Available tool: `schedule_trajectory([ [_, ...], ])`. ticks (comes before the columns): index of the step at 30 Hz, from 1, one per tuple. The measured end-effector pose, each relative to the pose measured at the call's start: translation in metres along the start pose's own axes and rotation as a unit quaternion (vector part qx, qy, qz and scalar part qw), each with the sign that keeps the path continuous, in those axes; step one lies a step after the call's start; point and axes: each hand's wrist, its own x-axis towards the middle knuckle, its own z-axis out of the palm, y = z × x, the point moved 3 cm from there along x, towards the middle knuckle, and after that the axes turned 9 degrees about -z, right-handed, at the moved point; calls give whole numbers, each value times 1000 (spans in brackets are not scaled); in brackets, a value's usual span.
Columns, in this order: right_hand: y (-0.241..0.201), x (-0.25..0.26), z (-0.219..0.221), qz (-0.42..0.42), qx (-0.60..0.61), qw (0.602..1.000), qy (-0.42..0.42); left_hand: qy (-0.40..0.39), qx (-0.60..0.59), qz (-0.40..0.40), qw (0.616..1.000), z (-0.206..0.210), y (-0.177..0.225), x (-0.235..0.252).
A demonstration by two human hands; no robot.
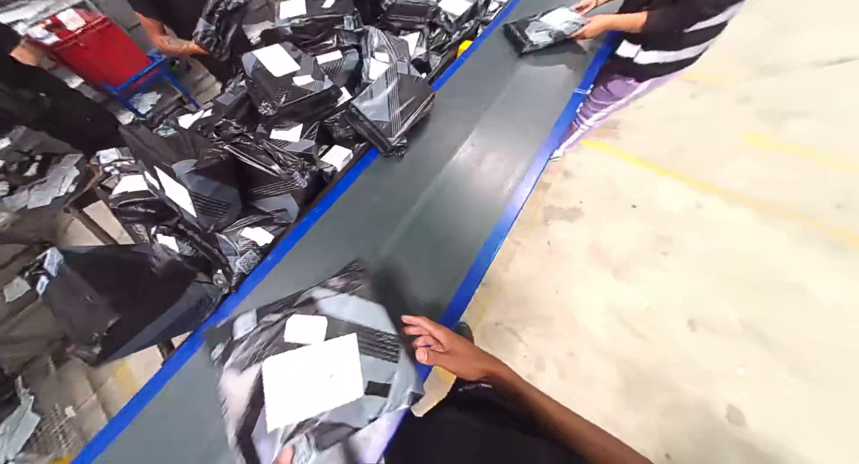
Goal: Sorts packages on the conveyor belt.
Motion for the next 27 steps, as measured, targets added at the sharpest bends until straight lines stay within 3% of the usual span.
schedule_trajectory([
  [1, -9, -2, -17, -13, 44, 999, 6, -18, 11, -22, 1000, 40, -14, 4],
  [3, -22, -12, -51, -5, 103, 989, 106, -24, 10, -55, 998, 110, -44, 5],
  [7, -31, -23, -136, 2, 60, 972, 228, -52, -46, -95, 993, 199, -90, 13],
  [9, -43, -21, -174, -10, 46, 972, 229, -68, -102, -118, 985, 239, -102, 21],
  [12, -56, 3, -202, -15, 14, 984, 177, -27, -135, -103, 985, 278, -90, 50],
  [16, -66, 40, -242, -49, -36, 994, 95, 32, -88, 55, 994, 321, -4, 153],
  [19, -64, 45, -273, -54, -40, 992, 110, 68, -99, 227, 966, 345, 114, 261],
  [22, -70, 36, -311, 1, -93, 983, 160, 70, -137, 360, 920, 386, 231, 384],
  [25, -79, 34, -337, 47, -119, 973, 192, 133, -160, 380, 901, 405, 306, 490],
  [27, -81, 38, -347, 73, -118, 967, 215, 187, -186, 347, 900, 406, 322, 547],
])
